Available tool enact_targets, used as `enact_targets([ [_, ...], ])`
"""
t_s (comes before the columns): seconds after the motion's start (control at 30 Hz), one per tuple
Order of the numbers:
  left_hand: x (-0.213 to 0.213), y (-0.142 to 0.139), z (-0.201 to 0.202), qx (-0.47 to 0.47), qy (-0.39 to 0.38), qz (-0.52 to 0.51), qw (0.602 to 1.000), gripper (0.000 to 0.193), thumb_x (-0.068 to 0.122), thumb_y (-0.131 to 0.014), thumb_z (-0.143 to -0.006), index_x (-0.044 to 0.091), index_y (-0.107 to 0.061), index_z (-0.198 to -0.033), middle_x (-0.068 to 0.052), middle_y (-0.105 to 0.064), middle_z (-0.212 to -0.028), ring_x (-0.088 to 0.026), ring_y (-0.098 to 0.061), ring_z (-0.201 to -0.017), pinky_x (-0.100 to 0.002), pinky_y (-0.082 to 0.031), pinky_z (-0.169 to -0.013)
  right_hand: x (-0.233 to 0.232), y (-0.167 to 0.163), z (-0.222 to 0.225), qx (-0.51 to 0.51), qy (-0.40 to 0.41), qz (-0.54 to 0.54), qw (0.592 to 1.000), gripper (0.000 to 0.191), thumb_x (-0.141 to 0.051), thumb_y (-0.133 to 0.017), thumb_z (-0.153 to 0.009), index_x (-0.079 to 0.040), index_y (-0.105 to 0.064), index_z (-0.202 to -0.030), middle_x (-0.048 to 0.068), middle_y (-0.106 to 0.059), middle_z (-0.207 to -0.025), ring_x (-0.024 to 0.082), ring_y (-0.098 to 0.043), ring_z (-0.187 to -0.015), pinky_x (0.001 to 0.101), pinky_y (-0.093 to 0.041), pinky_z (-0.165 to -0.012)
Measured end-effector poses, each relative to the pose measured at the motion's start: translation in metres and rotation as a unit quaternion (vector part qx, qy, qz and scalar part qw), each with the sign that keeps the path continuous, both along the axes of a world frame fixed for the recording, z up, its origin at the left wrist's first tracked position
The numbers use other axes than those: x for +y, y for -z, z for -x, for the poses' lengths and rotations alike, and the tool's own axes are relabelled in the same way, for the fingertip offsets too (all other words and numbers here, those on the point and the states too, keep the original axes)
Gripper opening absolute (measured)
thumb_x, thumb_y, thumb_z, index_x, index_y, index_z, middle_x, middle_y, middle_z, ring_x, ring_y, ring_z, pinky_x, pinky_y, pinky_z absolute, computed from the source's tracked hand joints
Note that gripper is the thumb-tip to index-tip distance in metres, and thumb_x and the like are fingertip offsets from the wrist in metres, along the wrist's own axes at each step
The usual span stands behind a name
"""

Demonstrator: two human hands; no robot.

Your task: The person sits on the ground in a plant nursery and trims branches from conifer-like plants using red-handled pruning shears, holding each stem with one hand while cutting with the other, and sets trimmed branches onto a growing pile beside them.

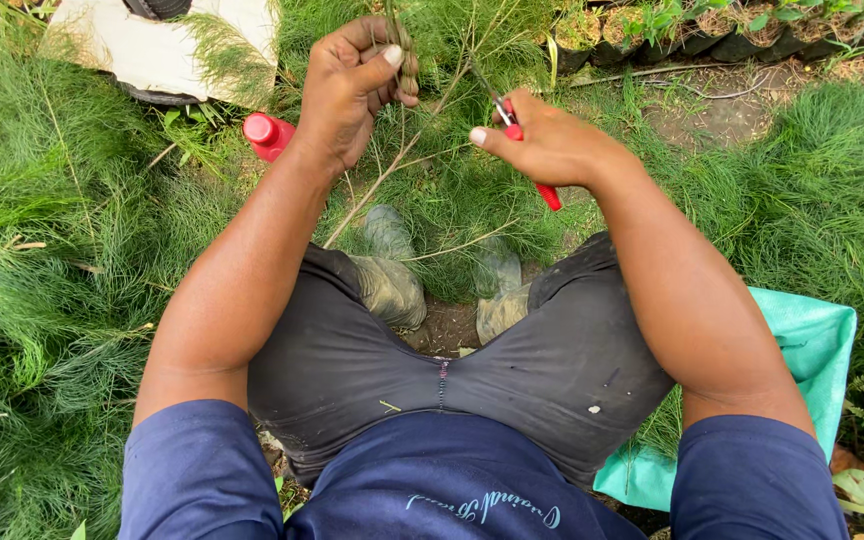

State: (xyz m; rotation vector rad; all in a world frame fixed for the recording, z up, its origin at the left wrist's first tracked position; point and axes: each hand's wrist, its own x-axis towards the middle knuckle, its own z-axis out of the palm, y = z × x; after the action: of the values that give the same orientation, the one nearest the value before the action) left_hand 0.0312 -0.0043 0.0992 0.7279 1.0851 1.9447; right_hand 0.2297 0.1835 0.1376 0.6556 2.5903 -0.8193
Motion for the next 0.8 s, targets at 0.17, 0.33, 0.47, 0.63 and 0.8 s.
enact_targets([
  [0.17, -0.002, -0.004, -0.003, 0.008, 0.012, 0.012, 1.000, 0.011, 0.006, -0.068, -0.102, 0.001, -0.067, -0.112, -0.009, -0.073, -0.096, -0.016, -0.071, -0.079, -0.032, -0.063, -0.074, -0.015, 0.013, 0.014, 0.207, -0.036, -0.033, 0.977, 0.074, -0.067, -0.052, -0.102, 0.001, -0.046, -0.131, 0.024, -0.060, -0.117, 0.039, -0.062, -0.108, 0.0498, -0.047, -0.091],
  [0.33, -0.001, -0.008, -0.014, 0.037, 0.022, 0.040, 0.998, 0.011, 0.006, -0.068, -0.102, -0.001, -0.066, -0.111, -0.010, -0.073, -0.094, -0.016, -0.072, -0.078, -0.032, -0.064, -0.073, -0.016, 0.016, 0.024, 0.386, 0.007, -0.064, 0.920, 0.063, -0.061, -0.053, -0.112, 0.000, -0.051, -0.123, 0.013, -0.062, -0.102, 0.028, -0.066, -0.092, 0.0442, -0.051, -0.081],
  [0.47, -0.002, -0.012, -0.020, 0.037, 0.035, 0.037, 0.998, 0.012, 0.008, -0.068, -0.103, -0.001, -0.066, -0.111, -0.009, -0.072, -0.094, -0.016, -0.073, -0.080, -0.031, -0.065, -0.074, -0.012, 0.011, 0.024, 0.361, 0.085, -0.104, 0.923, 0.054, -0.054, -0.053, -0.114, -0.007, -0.055, -0.088, 0.005, -0.053, -0.066, 0.024, -0.058, -0.060, 0.0427, -0.044, -0.061],
  [0.63, 0.000, -0.019, -0.024, 0.037, 0.057, 0.020, 0.997, 0.013, 0.009, -0.068, -0.103, -0.001, -0.065, -0.111, -0.009, -0.072, -0.095, -0.015, -0.073, -0.080, -0.030, -0.065, -0.075, -0.009, 0.014, 0.022, 0.459, 0.079, -0.102, 0.879, 0.050, -0.047, -0.055, -0.118, -0.006, -0.055, -0.087, 0.004, -0.052, -0.062, 0.021, -0.056, -0.053, 0.0378, -0.043, -0.054],
  [0.8, 0.002, -0.023, -0.027, 0.052, 0.050, 0.037, 0.997, 0.012, 0.009, -0.067, -0.103, -0.001, -0.066, -0.110, -0.009, -0.073, -0.095, -0.015, -0.074, -0.080, -0.030, -0.066, -0.075, 0.000, 0.028, 0.022, 0.454, 0.094, -0.014, 0.886, 0.038, -0.043, -0.054, -0.117, -0.006, -0.053, -0.106, 0.004, -0.060, -0.077, 0.020, -0.065, -0.067, 0.0354, -0.051, -0.061],
])
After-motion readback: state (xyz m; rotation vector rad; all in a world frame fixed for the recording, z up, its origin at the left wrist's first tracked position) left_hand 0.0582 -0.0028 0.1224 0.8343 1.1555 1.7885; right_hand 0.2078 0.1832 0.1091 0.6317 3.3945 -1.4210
